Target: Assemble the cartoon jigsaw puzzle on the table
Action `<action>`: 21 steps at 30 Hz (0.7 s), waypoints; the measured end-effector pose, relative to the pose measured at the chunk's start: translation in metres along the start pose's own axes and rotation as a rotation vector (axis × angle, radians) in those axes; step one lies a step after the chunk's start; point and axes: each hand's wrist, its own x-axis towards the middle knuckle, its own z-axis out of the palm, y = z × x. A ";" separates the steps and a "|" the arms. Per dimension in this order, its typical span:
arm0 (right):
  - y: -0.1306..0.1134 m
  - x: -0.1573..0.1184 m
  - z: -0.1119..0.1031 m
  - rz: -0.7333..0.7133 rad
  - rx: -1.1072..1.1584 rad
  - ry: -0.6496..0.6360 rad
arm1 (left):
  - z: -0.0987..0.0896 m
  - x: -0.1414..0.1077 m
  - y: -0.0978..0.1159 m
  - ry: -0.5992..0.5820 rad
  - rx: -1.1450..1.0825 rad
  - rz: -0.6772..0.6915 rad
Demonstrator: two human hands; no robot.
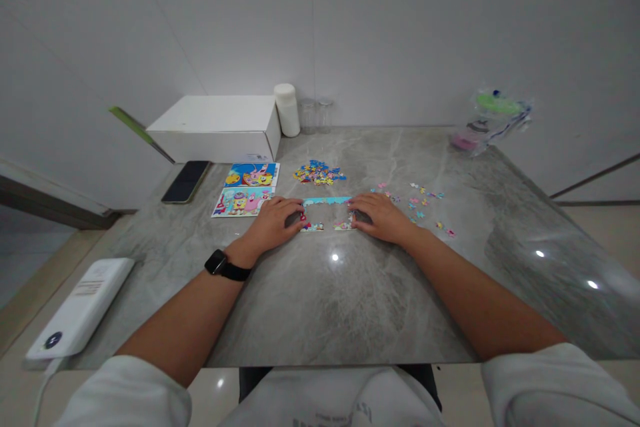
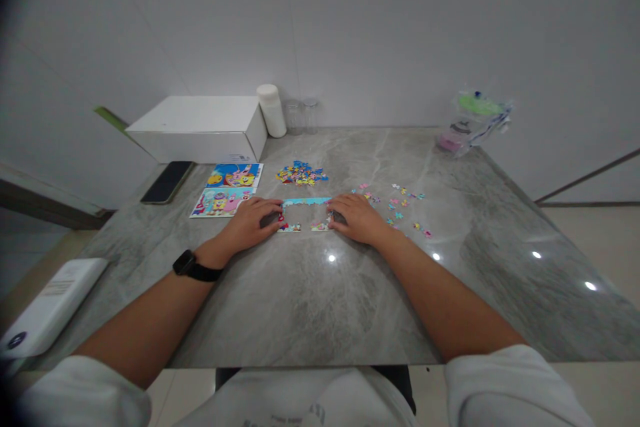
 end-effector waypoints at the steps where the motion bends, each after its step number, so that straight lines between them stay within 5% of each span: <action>1: 0.001 0.000 0.000 -0.004 0.005 0.000 | 0.000 0.000 -0.001 -0.001 0.000 0.005; 21: -0.003 -0.001 -0.005 -0.026 0.035 -0.002 | 0.000 -0.002 -0.005 -0.010 0.001 -0.005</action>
